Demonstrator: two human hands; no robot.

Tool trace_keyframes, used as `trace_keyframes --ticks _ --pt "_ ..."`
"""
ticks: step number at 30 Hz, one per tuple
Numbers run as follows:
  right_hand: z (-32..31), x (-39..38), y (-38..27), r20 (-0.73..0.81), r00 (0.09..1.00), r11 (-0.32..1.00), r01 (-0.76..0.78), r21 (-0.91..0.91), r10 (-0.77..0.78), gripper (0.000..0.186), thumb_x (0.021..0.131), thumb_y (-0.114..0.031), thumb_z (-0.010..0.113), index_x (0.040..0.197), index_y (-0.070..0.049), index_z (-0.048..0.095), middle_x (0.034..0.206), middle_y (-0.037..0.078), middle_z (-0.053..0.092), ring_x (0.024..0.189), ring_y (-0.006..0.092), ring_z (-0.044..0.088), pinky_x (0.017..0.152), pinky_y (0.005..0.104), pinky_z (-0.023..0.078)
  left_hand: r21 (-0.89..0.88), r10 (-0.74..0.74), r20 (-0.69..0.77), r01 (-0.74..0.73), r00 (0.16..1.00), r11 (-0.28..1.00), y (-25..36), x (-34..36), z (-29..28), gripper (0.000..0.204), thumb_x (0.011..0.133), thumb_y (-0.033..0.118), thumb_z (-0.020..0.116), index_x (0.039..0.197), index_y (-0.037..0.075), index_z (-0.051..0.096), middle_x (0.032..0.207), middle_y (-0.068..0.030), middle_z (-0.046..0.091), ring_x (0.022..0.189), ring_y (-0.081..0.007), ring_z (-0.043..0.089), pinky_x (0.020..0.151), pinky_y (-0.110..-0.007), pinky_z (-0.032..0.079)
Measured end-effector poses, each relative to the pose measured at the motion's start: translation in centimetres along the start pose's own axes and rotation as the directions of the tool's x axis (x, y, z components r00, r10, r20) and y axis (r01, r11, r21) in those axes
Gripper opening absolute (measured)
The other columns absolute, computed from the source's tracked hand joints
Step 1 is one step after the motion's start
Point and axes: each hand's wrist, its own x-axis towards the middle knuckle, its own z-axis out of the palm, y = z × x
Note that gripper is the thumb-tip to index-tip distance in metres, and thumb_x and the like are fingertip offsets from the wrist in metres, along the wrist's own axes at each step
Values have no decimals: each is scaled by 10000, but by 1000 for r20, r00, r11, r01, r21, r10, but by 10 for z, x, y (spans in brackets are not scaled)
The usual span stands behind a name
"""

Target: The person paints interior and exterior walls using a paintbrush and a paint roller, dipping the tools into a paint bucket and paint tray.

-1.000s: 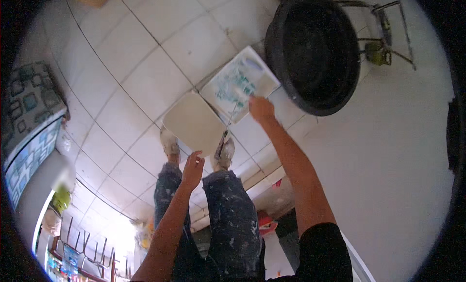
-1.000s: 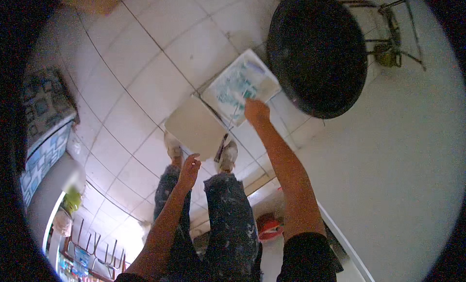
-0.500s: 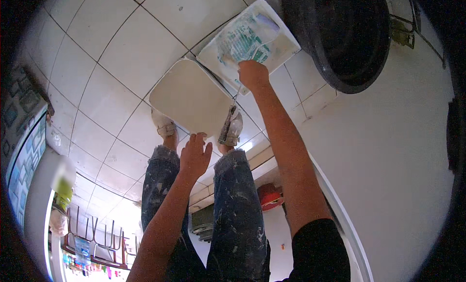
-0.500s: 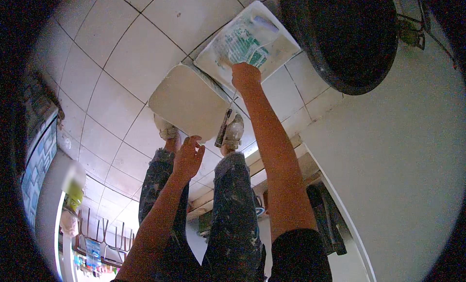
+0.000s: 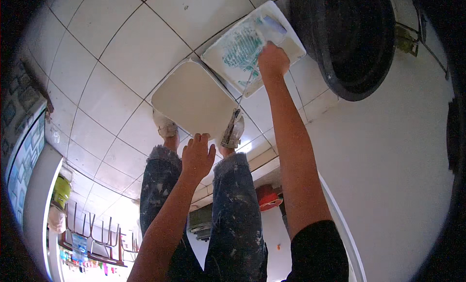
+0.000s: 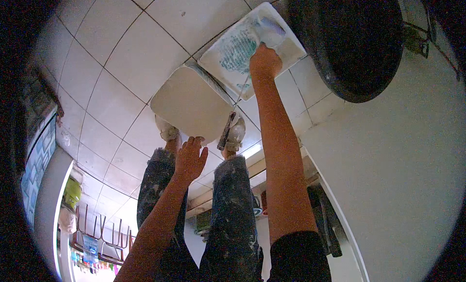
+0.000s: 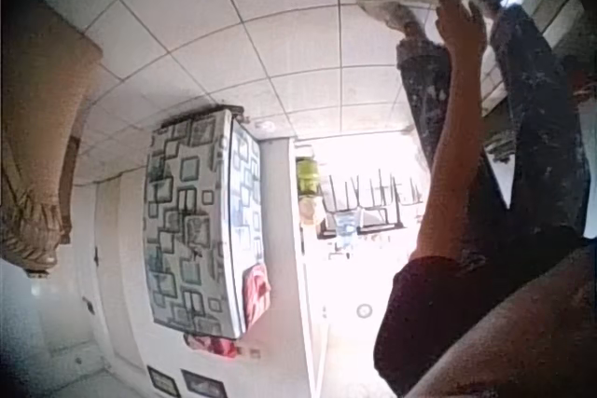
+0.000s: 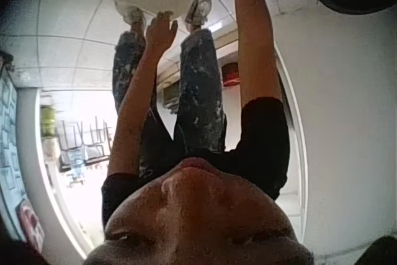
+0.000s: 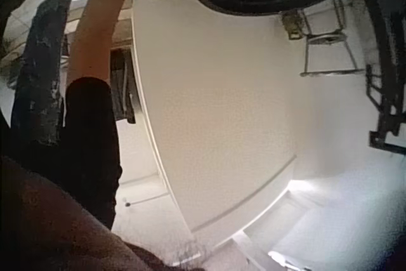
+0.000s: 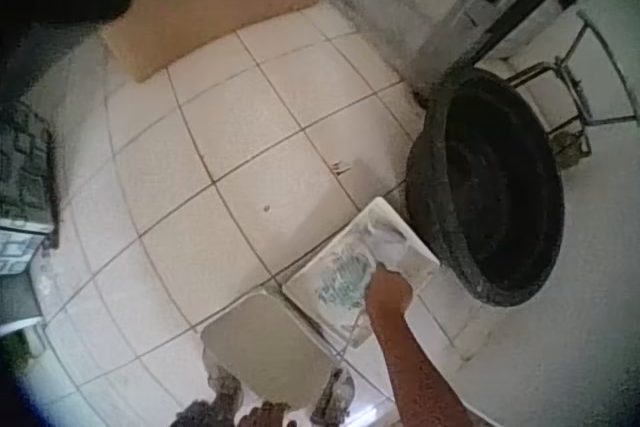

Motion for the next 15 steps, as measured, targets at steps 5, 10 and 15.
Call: trace_keyframes --ticks 5,10,15 --pt "0 -5 -4 42 998 999 53 8 -53 189 871 -181 605 1036 -116 670 954 153 706 938 322 693 800 455 558 82 10 -1 -10 1000 997 -1 -5 2 324 886 246 601 1142 56 547 1051 -142 569 969 -332 599 805 -504 479" --pt "10 -26 -11 199 930 946 280 167 -310 231 843 -220 647 1043 -111 685 964 159 704 947 342 684 805 468 550 76 41 -51 -37 998 996 1 -1 2 327 885 252 599 1144 59 548 1043 -131 568 971 -322 601 801 -497 480" --pt "8 -30 -2 282 893 912 258 320 -352 258 831 -256 669 1044 -112 692 980 150 708 963 336 681 820 480 547 99 23 -14 -21 1000 995 1 -2 2 293 902 218 572 1148 63 540 1043 -122 564 966 -317 601 788 -491 479"
